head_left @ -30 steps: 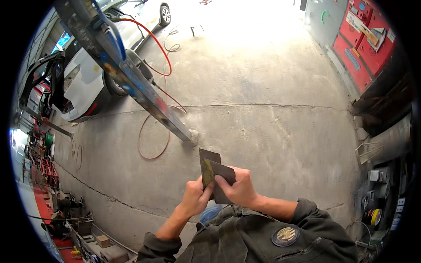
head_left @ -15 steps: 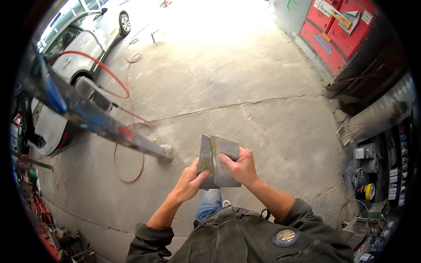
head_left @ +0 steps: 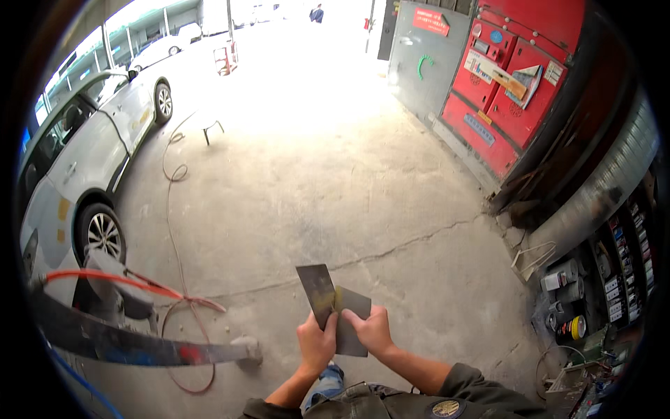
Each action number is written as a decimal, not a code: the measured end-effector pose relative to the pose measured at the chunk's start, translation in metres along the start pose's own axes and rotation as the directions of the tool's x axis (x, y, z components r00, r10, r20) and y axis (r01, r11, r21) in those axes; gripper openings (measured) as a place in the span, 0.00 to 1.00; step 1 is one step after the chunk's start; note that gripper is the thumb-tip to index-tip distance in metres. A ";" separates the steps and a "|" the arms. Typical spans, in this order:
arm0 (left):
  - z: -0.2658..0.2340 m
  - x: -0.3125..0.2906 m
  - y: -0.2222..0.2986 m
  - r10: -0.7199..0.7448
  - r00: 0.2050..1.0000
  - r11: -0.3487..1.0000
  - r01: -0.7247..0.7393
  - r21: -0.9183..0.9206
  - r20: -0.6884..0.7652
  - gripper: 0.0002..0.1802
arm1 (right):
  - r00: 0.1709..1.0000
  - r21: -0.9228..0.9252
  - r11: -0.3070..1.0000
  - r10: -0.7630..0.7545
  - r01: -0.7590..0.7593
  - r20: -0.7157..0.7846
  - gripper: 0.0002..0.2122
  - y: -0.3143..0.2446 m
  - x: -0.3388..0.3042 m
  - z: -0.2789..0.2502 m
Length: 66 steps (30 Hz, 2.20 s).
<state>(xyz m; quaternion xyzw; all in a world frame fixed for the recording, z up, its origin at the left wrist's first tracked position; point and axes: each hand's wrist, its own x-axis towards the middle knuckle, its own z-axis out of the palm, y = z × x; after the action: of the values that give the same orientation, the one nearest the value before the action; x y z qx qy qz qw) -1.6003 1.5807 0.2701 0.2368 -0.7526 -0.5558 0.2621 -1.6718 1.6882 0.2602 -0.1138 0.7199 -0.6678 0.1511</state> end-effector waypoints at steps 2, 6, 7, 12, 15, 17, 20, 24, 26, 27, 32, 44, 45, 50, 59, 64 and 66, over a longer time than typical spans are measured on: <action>-0.001 0.025 -0.005 0.054 0.997 0.997 -0.056 0.045 0.049 0.11 | 1.000 -0.003 1.000 0.003 -0.003 -0.010 0.08 -0.014 0.021 0.010; 0.005 0.085 -0.005 0.133 0.973 0.988 -0.146 0.053 0.190 0.07 | 0.997 -0.053 0.997 -0.059 0.056 -0.047 0.07 -0.034 0.073 0.014; 0.007 0.099 -0.008 0.130 0.963 0.987 -0.148 0.060 0.235 0.06 | 0.995 -0.047 0.995 -0.087 0.084 -0.049 0.07 -0.030 0.089 0.015; 0.025 0.193 -0.021 0.123 0.898 0.978 -0.183 0.105 0.422 0.05 | 0.979 -0.156 0.967 -0.203 0.202 0.012 0.06 -0.030 0.177 0.013; 0.043 0.257 -0.022 0.159 0.867 0.972 -0.220 0.077 0.471 0.06 | 0.944 -0.208 0.921 -0.328 0.330 0.046 0.06 -0.030 0.247 0.014; 0.061 0.301 -0.027 0.104 0.859 0.979 -0.177 0.100 0.501 0.07 | 0.936 -0.198 0.915 -0.346 0.352 0.065 0.07 -0.033 0.296 0.012; 0.076 0.365 -0.004 0.064 0.811 0.958 -0.213 0.191 0.582 0.06 | 0.907 -0.174 0.892 -0.395 0.416 0.147 0.05 -0.050 0.362 0.003; 0.095 0.429 0.012 -0.033 0.797 0.986 -0.071 0.148 0.603 0.07 | 0.866 -0.148 0.867 -0.433 0.476 0.250 0.03 -0.066 0.433 -0.001; 0.102 0.456 0.011 -0.046 0.795 0.985 -0.065 0.161 0.605 0.07 | 0.841 -0.142 0.849 -0.455 0.509 0.295 0.03 -0.069 0.466 -0.001; 0.104 0.470 0.011 -0.061 0.787 0.987 -0.045 0.156 0.614 0.07 | 0.827 -0.139 0.840 -0.465 0.525 0.315 0.03 -0.071 0.481 0.001; 0.111 0.537 -0.012 -0.152 0.714 0.983 0.179 0.032 0.683 0.09 | 0.782 -0.076 0.840 -0.463 0.538 0.417 0.03 -0.080 0.557 0.017; 0.081 0.749 -0.095 0.050 0.918 0.994 -0.083 0.067 0.394 0.10 | 0.951 -0.158 0.959 -0.194 0.236 0.242 0.06 -0.072 0.750 0.161; 0.072 0.772 -0.104 0.023 0.904 0.997 -0.052 0.058 0.427 0.11 | 0.935 -0.195 0.926 -0.279 0.322 0.217 0.07 -0.074 0.764 0.178; 0.004 0.875 -0.114 -0.151 0.819 0.981 0.195 -0.022 0.553 0.14 | 0.857 -0.137 0.902 -0.329 0.410 0.397 0.05 -0.100 0.843 0.259; -0.052 0.999 -0.147 -0.141 0.907 0.946 0.242 -0.217 0.396 0.19 | 0.873 -0.089 0.992 -0.032 0.086 0.487 0.12 -0.114 0.989 0.370; -0.073 1.067 -0.164 -0.230 0.920 0.956 0.275 -0.105 0.317 0.23 | 0.792 -0.116 0.991 0.019 0.066 0.610 0.13 -0.108 1.042 0.431; -0.081 1.092 -0.178 -0.223 0.933 0.949 0.274 -0.155 0.282 0.20 | 0.739 -0.150 0.983 0.025 0.104 0.674 0.15 -0.101 1.077 0.452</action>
<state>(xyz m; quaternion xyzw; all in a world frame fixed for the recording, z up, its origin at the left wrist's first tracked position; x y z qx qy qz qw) -2.3548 0.7680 0.2621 0.2288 -0.6872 -0.6807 0.1097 -2.5088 0.8672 0.2618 -0.3755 0.6707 -0.5177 0.3756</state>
